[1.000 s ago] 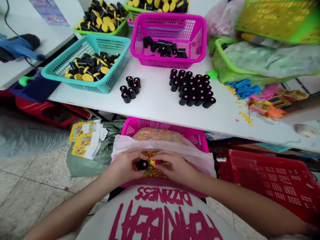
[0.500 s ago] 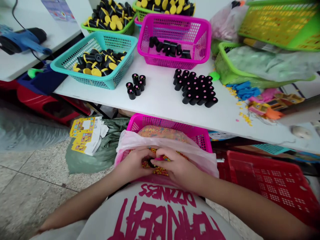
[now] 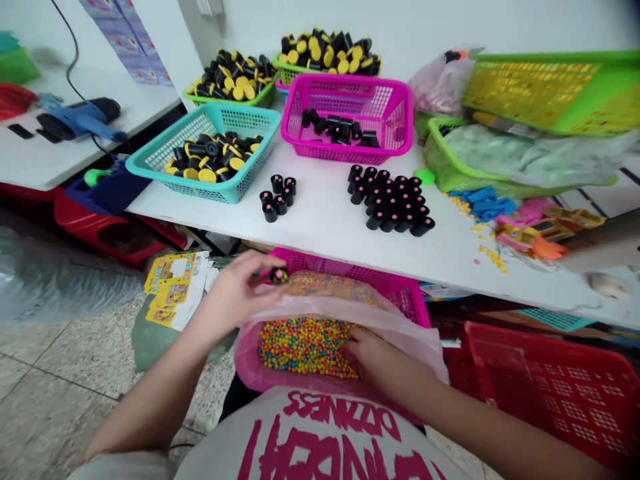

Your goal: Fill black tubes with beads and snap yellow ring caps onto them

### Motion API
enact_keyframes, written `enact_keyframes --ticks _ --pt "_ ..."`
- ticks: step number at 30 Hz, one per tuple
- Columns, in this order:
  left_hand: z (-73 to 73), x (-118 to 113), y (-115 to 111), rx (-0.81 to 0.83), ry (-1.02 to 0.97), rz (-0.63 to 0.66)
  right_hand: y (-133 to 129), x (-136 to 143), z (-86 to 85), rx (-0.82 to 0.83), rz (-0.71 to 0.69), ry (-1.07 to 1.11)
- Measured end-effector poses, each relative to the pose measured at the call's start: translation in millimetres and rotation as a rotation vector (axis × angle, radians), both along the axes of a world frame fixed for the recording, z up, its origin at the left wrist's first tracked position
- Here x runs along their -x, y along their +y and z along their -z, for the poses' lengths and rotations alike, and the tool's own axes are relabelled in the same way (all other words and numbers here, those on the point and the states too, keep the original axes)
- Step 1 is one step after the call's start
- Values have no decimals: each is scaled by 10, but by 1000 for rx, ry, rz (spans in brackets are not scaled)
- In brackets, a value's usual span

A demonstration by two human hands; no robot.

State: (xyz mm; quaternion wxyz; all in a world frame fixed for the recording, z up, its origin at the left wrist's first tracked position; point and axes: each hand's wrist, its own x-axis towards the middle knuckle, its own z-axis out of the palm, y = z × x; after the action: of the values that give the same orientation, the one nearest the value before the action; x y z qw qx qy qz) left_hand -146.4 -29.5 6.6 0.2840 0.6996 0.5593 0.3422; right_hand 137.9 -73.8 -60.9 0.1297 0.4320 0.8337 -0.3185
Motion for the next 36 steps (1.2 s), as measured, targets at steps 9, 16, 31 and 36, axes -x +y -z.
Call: enact_keyframes --ticks 9,16,31,36 --pt "323 233 1228 -63 -13 -322 95 494 243 -20 -115 -3" --pt "269 -44 1168 -492 300 -319 197 529 356 13 -138 106" --pt "209 -1366 2166 -278 200 209 240 403 232 30 -81 263" --pt "-140 -866 1248 -142 -4 343 299 284 153 137 -7 363"
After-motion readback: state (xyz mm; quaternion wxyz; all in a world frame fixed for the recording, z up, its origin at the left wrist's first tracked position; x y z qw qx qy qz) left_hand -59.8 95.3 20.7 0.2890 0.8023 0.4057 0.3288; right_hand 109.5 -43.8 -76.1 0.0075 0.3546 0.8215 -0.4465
